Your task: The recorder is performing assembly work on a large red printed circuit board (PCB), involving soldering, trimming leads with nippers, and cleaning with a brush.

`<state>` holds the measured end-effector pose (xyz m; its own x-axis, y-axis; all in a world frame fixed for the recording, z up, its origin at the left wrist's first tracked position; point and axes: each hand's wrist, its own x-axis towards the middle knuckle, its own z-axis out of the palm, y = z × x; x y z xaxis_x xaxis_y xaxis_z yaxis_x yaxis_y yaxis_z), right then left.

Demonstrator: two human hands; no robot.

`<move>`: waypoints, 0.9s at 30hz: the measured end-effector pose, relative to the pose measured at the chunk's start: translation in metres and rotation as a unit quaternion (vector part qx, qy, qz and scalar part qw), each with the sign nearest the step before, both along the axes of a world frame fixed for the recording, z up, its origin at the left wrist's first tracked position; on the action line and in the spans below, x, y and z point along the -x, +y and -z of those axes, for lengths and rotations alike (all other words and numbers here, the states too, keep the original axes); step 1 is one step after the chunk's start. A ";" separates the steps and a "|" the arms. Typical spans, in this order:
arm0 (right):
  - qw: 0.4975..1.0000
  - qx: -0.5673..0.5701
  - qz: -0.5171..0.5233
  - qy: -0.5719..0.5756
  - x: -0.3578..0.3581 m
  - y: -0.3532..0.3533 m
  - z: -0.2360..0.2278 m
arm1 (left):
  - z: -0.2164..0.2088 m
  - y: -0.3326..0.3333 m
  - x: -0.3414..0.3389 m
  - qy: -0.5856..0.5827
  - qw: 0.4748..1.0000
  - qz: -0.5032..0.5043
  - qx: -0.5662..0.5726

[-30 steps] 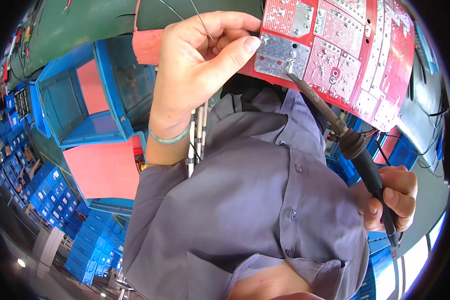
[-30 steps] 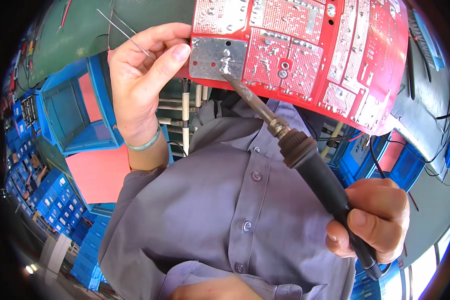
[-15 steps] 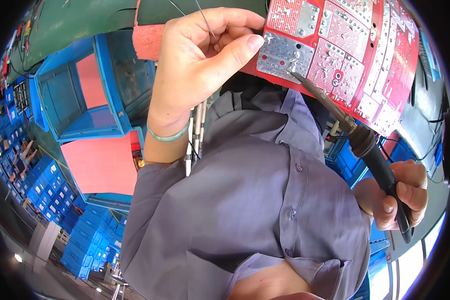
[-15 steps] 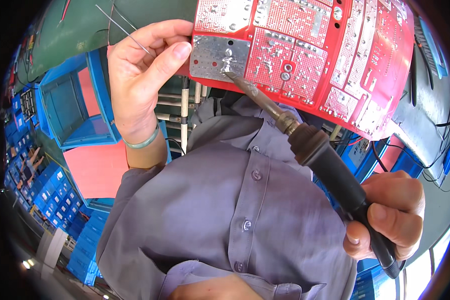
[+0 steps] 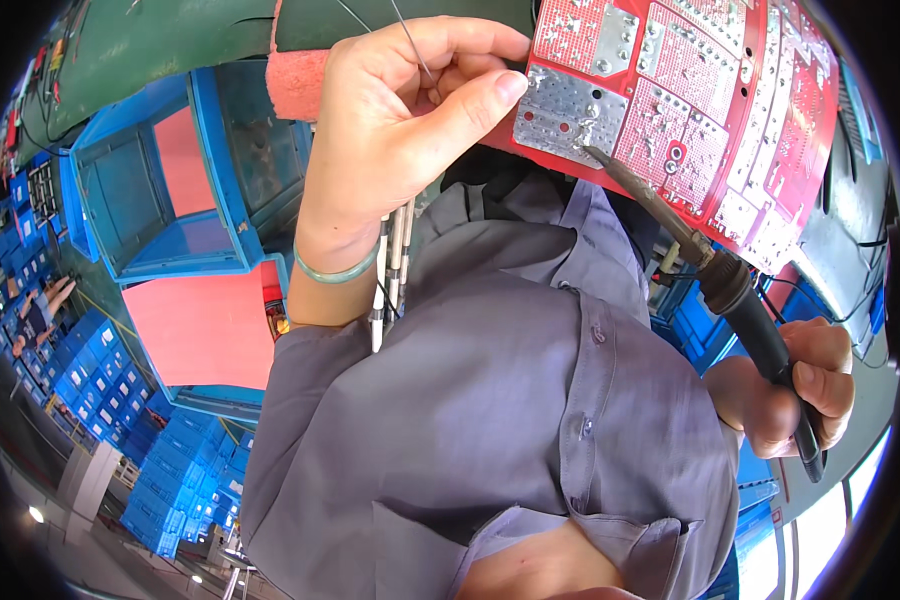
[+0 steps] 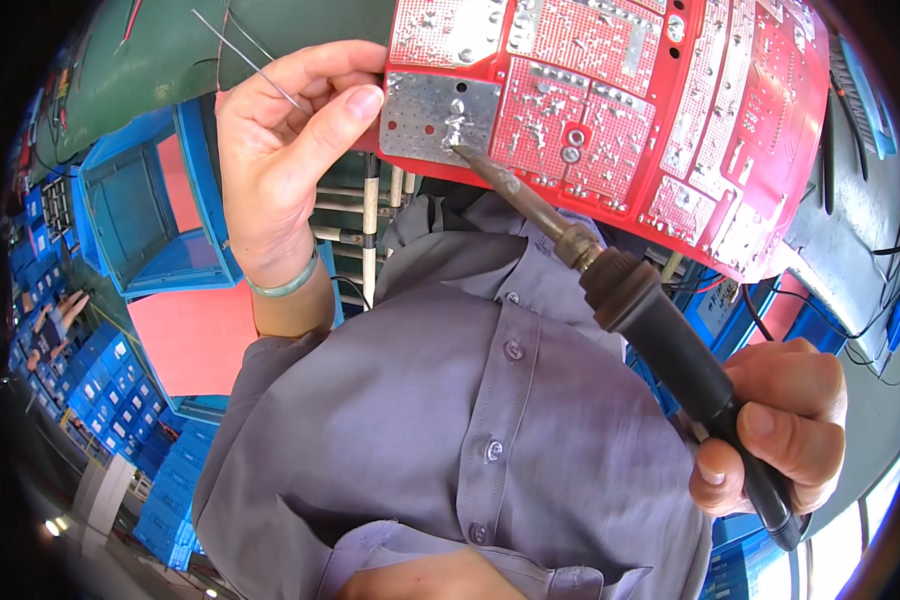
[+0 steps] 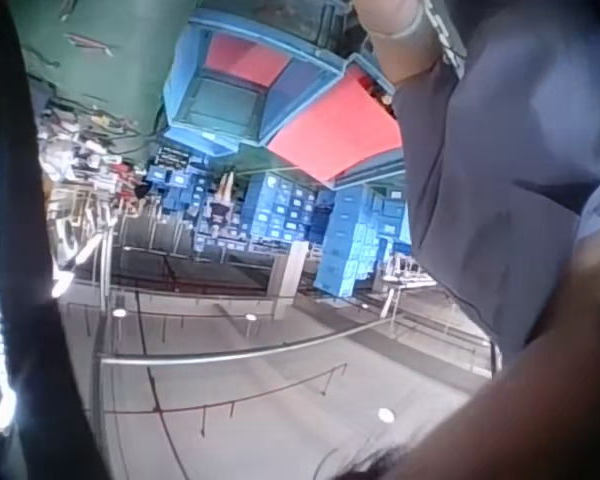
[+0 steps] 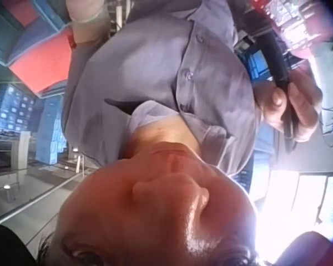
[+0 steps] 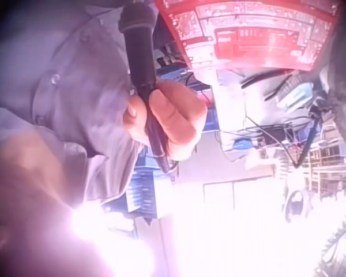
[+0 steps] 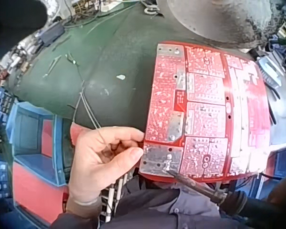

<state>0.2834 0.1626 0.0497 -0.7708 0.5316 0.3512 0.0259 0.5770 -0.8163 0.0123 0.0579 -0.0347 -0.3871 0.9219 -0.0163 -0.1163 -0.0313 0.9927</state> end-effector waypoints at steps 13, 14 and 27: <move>1.000 0.005 0.021 -0.002 0.002 -0.006 0.004 | -0.001 -0.002 0.003 -0.003 1.000 0.001 0.008; 1.000 0.005 0.021 -0.002 0.002 -0.006 0.004 | 0.000 -0.001 0.003 0.001 1.000 0.003 0.004; 1.000 0.009 0.021 -0.014 0.003 -0.007 0.002 | 0.000 -0.001 0.004 -0.004 1.000 0.019 -0.007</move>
